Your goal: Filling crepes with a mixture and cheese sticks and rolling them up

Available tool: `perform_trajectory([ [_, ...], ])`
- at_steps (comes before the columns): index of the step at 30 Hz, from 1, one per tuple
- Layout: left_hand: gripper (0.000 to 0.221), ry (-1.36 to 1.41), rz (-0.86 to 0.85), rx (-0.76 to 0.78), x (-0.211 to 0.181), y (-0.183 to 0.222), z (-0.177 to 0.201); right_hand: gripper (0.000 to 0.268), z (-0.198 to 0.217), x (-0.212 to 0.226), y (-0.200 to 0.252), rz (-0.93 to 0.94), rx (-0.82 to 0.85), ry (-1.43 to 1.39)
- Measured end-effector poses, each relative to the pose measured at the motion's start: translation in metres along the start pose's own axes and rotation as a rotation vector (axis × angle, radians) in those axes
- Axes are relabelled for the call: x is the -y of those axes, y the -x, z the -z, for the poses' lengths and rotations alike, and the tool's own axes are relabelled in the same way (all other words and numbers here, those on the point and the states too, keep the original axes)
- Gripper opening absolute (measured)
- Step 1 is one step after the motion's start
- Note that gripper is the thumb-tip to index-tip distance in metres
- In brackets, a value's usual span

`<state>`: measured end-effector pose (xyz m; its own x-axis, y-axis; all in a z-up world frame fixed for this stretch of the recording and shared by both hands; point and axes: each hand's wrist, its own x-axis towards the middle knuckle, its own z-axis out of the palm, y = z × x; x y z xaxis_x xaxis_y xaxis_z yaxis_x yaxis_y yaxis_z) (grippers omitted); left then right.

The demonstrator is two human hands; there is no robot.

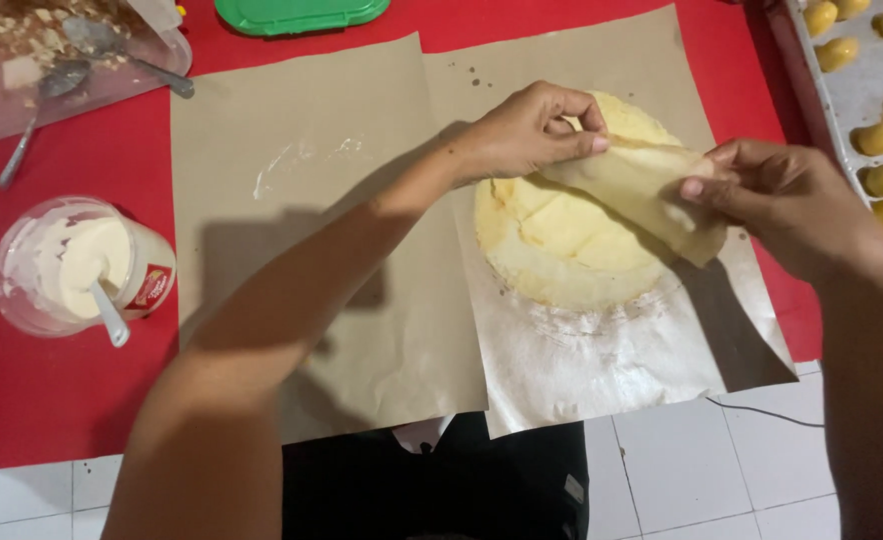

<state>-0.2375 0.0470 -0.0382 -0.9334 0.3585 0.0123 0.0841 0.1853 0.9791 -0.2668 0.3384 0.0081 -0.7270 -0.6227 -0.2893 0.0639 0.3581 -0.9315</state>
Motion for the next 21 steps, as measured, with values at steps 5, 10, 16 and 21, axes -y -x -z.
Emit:
perform_trajectory([
  [5, 0.021, -0.011, -0.237, -0.022, -0.01, -0.003, 0.006, 0.007, 0.011, 0.013, 0.006, 0.198, -0.102, 0.12],
  [10, 0.012, 0.023, -0.231, -0.079, -0.05, 0.015, 0.008, 0.018, 0.022, 0.019, 0.004, 0.326, -0.219, 0.128],
  [16, 0.013, -0.02, -0.379, -0.144, -0.087, 0.048, 0.014, 0.038, 0.056, 0.014, -0.006, 0.409, -0.177, 0.255],
  [21, 0.017, -0.158, -0.354, -0.208, -0.132, 0.112, 0.014, 0.041, 0.033, 0.027, 0.006, 0.309, -0.109, 0.11],
])
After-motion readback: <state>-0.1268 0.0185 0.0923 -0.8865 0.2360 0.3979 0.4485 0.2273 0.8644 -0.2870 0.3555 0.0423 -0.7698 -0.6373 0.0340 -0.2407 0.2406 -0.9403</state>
